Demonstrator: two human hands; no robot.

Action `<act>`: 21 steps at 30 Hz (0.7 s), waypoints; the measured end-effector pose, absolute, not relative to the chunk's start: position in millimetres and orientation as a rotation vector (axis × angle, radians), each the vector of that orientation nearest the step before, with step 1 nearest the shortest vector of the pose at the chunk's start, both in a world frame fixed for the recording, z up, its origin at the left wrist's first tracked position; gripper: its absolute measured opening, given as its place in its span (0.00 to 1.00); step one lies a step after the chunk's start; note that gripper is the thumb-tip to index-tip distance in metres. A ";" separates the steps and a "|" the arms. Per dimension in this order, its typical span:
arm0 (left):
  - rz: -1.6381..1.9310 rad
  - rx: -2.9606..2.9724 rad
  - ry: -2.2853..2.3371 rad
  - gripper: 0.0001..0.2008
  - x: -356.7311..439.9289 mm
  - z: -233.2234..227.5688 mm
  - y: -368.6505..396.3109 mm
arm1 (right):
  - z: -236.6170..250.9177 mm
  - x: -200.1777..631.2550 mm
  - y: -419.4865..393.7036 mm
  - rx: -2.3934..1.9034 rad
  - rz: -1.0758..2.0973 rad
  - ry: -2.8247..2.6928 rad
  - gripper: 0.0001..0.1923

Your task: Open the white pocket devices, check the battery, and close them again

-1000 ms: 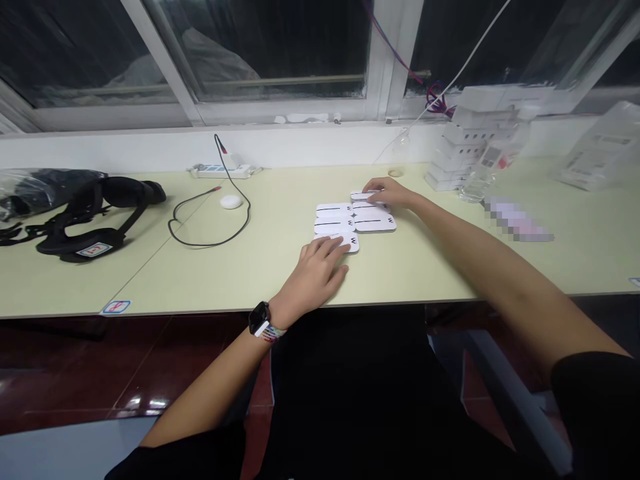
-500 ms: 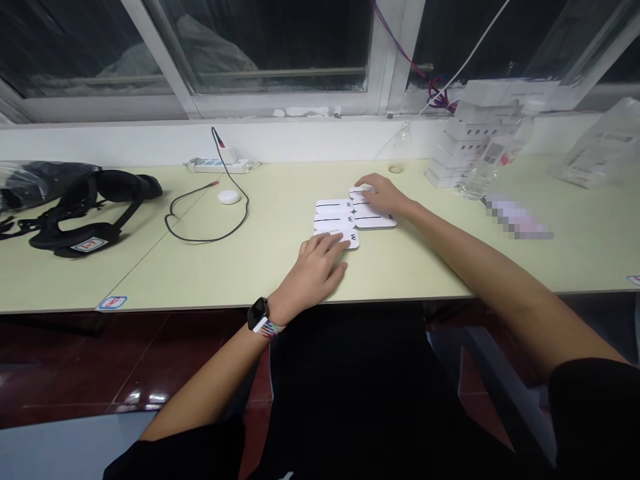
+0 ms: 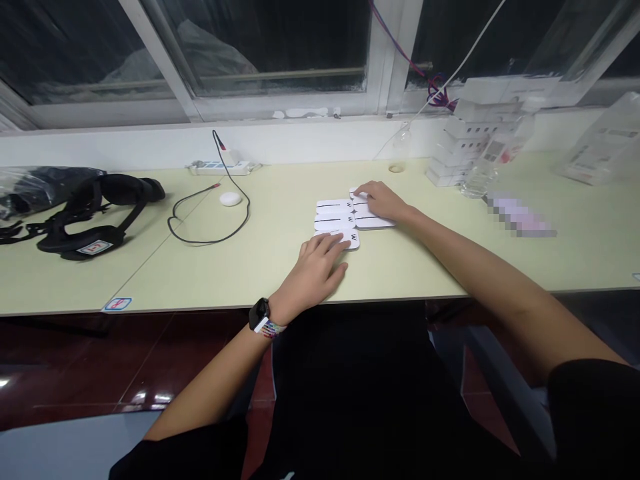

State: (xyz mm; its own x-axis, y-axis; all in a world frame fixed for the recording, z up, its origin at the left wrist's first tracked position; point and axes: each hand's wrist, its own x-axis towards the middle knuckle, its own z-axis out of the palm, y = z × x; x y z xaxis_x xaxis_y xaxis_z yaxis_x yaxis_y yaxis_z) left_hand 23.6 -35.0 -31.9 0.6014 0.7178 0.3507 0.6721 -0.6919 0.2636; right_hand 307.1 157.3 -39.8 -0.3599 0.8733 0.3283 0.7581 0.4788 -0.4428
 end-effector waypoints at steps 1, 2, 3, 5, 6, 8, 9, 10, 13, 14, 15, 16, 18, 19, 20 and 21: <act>0.663 2.717 1.185 0.22 23.6 -31.9 -34.9 | -39.8 307.2 157.3 -1.350 0.288 -2.208 0.25; 0.659 2.719 1.185 0.22 23.6 -31.9 -34.8 | -39.8 307.3 157.3 -1.354 0.285 -2.208 0.25; 0.657 2.721 1.185 0.22 23.5 -32.0 -34.8 | -39.9 307.4 157.4 -1.357 0.283 -2.208 0.26; 0.659 2.723 1.183 0.22 23.5 -32.0 -34.6 | -40.3 307.5 157.7 -1.361 0.279 -2.203 0.27; 0.664 2.723 1.180 0.22 23.5 -32.0 -34.5 | -40.5 307.5 158.0 -1.362 0.277 -2.200 0.27; 0.673 2.722 1.176 0.22 23.5 -31.9 -34.4 | -41.1 307.3 158.4 -1.365 0.271 -2.194 0.26; 0.673 2.721 1.175 0.22 23.6 -31.9 -34.4 | -41.3 307.2 158.5 -1.367 0.265 -2.191 0.26; 0.670 2.721 1.175 0.22 23.6 -31.9 -34.4 | -41.6 307.2 158.6 -1.369 0.259 -2.187 0.25; 0.661 2.722 1.181 0.22 23.5 -32.2 -34.2 | -42.4 307.3 158.7 -1.375 0.243 -2.175 0.24; 0.664 2.723 1.181 0.22 23.5 -32.4 -34.2 | -42.6 307.4 158.7 -1.375 0.241 -2.173 0.23; 0.671 2.723 1.180 0.22 23.5 -32.6 -34.1 | -42.9 307.4 158.7 -1.374 0.239 -2.171 0.23; 0.678 2.724 1.178 0.22 23.4 -32.9 -34.0 | -43.2 307.4 158.9 -1.373 0.239 -2.170 0.23; 0.687 2.725 1.176 0.22 23.4 -33.3 -33.7 | -43.8 307.2 159.5 -1.372 0.239 -2.171 0.23; 0.689 2.726 1.175 0.22 23.5 -33.4 -33.6 | -44.0 307.1 159.9 -1.371 0.240 -2.173 0.24; 0.688 2.727 1.176 0.22 23.5 -33.5 -33.4 | -44.1 306.9 160.3 -1.369 0.242 -2.177 0.24; 0.685 2.727 1.177 0.22 23.5 -33.5 -33.2 | -44.3 306.7 160.6 -1.367 0.246 -2.182 0.24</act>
State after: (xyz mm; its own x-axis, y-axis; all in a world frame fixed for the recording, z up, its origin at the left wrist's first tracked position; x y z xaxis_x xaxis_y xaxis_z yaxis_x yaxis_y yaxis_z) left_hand 23.5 -33.2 -33.5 0.6019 0.7102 0.3651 0.6684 -0.6982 0.2565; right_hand 306.7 160.6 -44.3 -0.3332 0.8749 0.3514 0.7746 0.4665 -0.4270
